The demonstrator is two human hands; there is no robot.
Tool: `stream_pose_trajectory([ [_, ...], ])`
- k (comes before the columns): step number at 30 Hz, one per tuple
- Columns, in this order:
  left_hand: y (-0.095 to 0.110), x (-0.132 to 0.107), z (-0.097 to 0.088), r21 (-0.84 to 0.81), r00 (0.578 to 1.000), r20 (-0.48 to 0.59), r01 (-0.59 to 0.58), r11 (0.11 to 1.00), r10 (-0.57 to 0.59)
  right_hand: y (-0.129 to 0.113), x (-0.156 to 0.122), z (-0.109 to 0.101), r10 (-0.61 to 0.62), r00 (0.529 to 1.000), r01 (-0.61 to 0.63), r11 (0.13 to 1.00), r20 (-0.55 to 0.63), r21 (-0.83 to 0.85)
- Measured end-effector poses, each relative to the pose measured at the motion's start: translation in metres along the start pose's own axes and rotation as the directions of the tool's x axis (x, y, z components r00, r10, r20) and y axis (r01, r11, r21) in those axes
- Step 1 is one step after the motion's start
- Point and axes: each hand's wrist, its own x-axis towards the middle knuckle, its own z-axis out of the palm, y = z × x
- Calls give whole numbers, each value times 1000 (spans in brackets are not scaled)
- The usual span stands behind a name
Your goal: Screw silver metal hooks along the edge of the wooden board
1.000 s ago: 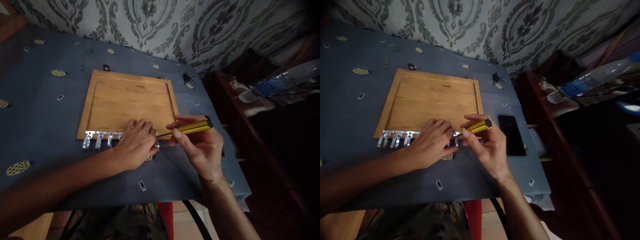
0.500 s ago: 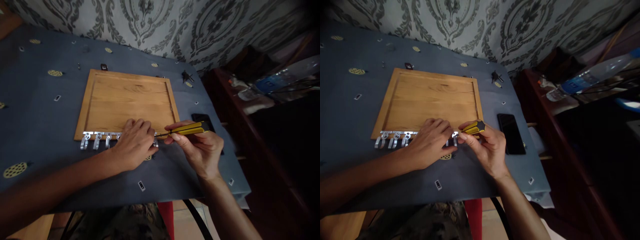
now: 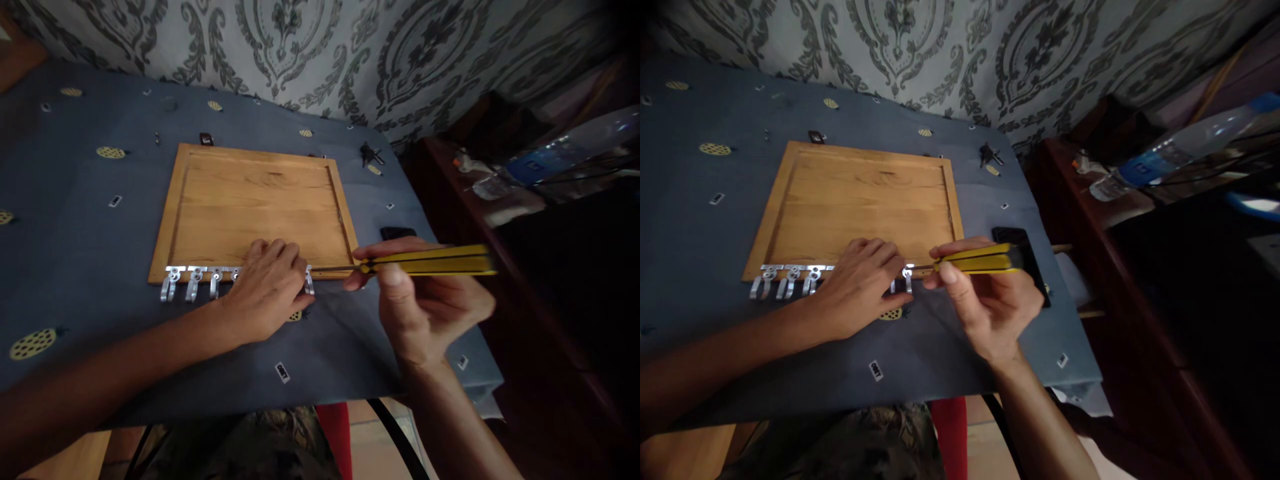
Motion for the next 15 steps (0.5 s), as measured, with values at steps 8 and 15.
stream_pose_trajectory([
  [8,1,0,-3,-4,1000,-3,25,1000,-25,16,-8,-3,60,995,-55,996,-78,73],
  [15,-1,-2,0,3,998,-66,15,1000,-15,28,-17,-9,73,995,-65,993,-74,103],
])
